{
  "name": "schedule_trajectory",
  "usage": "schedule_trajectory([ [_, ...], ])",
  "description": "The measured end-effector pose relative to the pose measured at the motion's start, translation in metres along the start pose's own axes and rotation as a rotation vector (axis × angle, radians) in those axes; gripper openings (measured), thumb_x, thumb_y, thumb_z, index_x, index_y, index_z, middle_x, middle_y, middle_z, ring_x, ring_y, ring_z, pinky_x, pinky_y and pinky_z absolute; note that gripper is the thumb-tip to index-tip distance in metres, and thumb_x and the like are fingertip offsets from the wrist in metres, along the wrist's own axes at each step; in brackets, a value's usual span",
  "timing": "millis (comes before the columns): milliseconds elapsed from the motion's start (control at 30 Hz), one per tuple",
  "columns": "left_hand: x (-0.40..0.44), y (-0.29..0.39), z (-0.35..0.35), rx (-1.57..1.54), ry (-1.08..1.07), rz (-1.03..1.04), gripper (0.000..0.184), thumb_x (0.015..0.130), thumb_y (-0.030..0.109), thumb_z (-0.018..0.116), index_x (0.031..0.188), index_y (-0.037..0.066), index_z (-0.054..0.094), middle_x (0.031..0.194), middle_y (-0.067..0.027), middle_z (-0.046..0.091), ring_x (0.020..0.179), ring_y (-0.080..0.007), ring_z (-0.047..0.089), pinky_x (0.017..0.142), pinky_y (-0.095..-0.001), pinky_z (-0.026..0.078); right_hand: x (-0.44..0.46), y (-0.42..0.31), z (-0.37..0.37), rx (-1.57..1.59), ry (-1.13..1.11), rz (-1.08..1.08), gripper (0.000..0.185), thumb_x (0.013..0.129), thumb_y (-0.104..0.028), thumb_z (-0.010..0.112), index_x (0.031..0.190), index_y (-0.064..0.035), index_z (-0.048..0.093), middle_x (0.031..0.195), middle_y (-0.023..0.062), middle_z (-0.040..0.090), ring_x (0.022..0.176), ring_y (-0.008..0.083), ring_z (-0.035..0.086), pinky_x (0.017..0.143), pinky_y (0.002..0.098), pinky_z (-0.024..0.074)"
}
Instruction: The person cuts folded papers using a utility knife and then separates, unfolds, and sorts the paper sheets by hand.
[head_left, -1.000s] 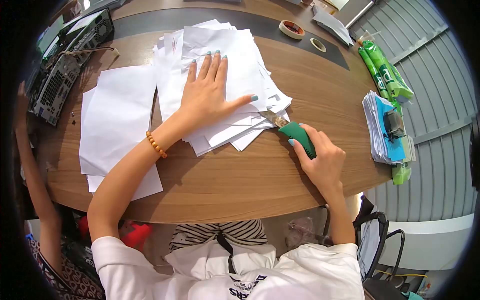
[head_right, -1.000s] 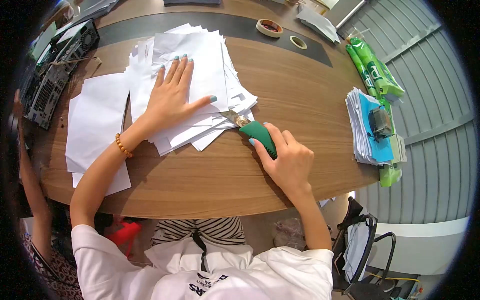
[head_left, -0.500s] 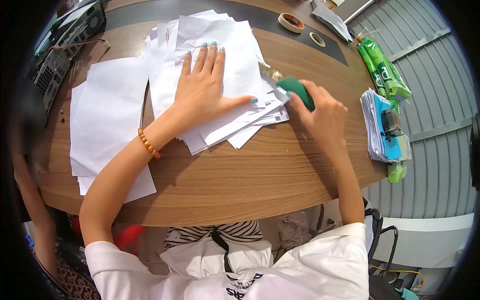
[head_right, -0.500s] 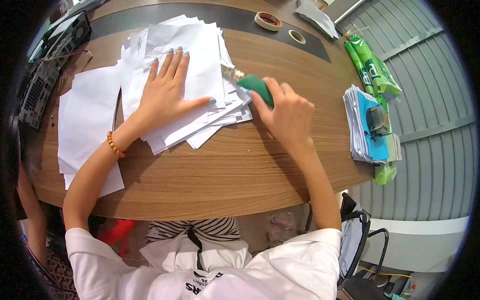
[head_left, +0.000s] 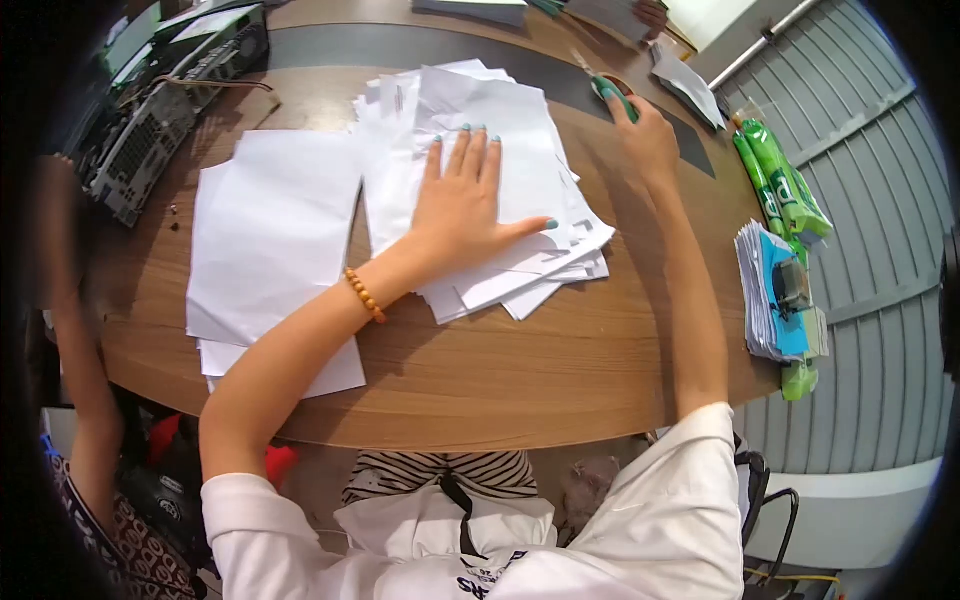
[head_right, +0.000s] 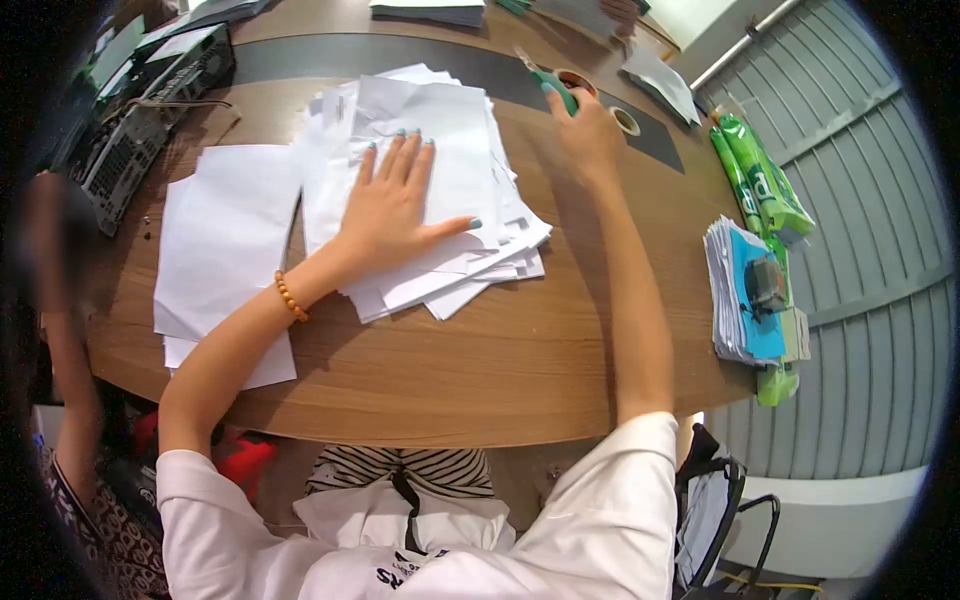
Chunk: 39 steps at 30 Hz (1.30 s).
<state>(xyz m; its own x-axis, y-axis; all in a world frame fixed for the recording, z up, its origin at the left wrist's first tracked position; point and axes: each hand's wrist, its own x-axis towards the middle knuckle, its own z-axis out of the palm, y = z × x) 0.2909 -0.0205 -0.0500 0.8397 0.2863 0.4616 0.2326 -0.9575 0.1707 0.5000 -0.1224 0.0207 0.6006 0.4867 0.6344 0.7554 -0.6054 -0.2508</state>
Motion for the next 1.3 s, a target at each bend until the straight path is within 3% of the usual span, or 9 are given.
schedule_trajectory([
  [100,0.002,0.001,0.001,-0.202,0.213,-0.035,0.046,0.083,0.031,0.047,0.108,-0.006,0.038,0.116,-0.0235,0.038,0.112,-0.0361,0.035,0.098,-0.0477,0.022,-0.014,0.003,-0.006,0.788,-0.571,0.459,0.044,0.084,-0.048,0.046,0.082,-0.005,0.056,0.086,0.0161,0.063,0.039,0.0107,0.047,0.037,0.0235,0.0378],
  [233,0.003,-0.005,-0.003,-0.399,0.25,-0.06,0.027,0.08,0.009,0.041,0.104,-0.004,0.038,0.109,-0.0235,0.043,0.107,-0.0336,0.042,0.088,-0.0407,0.033,-0.062,-0.047,-0.039,1.283,-0.854,0.582,0.044,0.086,-0.046,0.042,0.078,-0.004,0.05,0.092,0.0158,0.062,0.034,0.0096,0.042,0.029,0.0201,0.0301],
  [400,0.009,-0.026,-0.026,-0.797,0.306,-0.194,0.022,0.08,0.01,0.047,0.097,-0.005,0.045,0.092,-0.0231,0.052,0.084,-0.0334,0.053,0.076,-0.0381,0.042,-0.077,-0.057,-0.038,1.342,-0.888,0.642,0.042,0.087,-0.044,0.041,0.079,-0.0034,0.048,0.101,0.0163,0.06,0.029,0.0097,0.036,0.026,0.0212,0.0266],
  [533,-0.021,-0.078,-0.106,-0.139,-0.06,-0.315,0.047,0.073,0.041,0.065,0.087,-0.002,0.052,0.084,-0.015,0.059,0.076,-0.0246,0.058,0.068,-0.033,0.046,-0.083,-0.058,-0.037,1.284,-0.868,0.594,0.043,0.088,-0.042,0.037,0.083,-0.0004,0.049,0.107,0.0125,0.057,0.03,0.0079,0.035,0.027,0.0207,0.0263],
  [667,-0.083,-0.141,-0.143,0.407,-0.012,-0.417,0.066,0.06,0.058,0.068,0.083,-0.001,0.051,0.081,-0.0154,0.057,0.072,-0.0252,0.057,0.064,-0.0334,0.046,-0.083,-0.057,-0.034,1.214,-0.861,0.547,0.046,0.087,-0.043,0.037,0.088,0.0007,0.05,0.107,0.0087,0.058,0.031,0.008,0.035,0.028,0.0211,0.0273],
  [933,-0.106,-0.172,-0.157,-0.146,-0.375,-0.79,0.04,0.067,0.033,0.071,0.081,-0.002,0.061,0.066,-0.0064,0.057,0.058,-0.0097,0.052,0.052,-0.0206,0.041,-0.088,-0.06,-0.037,1.092,-0.845,0.47,0.044,0.088,-0.044,0.037,0.074,-0.0032,0.048,0.108,0.0072,0.057,0.03,0.0055,0.035,0.028,0.0194,0.0291],
  [1067,-0.107,-0.161,-0.189,-0.453,-0.125,-0.508,0.02,0.085,0.014,0.053,0.098,-0.001,0.055,0.082,0.0003,0.058,0.072,-0.0043,0.049,0.062,-0.019,0.041,-0.089,-0.059,-0.034,1.109,-0.848,0.45,0.042,0.088,-0.042,0.037,0.074,-0.0049,0.049,0.108,0.0052,0.057,0.03,0.0052,0.034,0.029,0.0196,0.0296],
  [1100,-0.112,-0.159,-0.199,-0.473,0.07,-0.588,0.028,0.085,0.017,0.054,0.106,-0.002,0.053,0.103,-0.0035,0.054,0.082,-0.0096,0.05,0.074,-0.0219,0.04,-0.088,-0.058,-0.033,1.113,-0.838,0.465,0.042,0.088,-0.042,0.037,0.074,-0.0049,0.049,0.108,0.0052,0.057,0.03,0.0052,0.034,0.029,0.0196,0.0296],
  [1300,-0.078,-0.151,-0.233,-0.336,0.501,-0.83,0.046,0.086,0.021,0.053,0.126,0.003,0.04,0.112,-0.0023,0.051,0.098,-0.009,0.049,0.085,-0.0203,0.038,-0.083,-0.055,-0.037,1.142,-0.877,0.52,0.039,0.088,-0.039,0.036,0.072,-0.0057,0.049,0.108,0.0039,0.058,0.029,0.0052,0.033,0.028,0.0194,0.0282],
])
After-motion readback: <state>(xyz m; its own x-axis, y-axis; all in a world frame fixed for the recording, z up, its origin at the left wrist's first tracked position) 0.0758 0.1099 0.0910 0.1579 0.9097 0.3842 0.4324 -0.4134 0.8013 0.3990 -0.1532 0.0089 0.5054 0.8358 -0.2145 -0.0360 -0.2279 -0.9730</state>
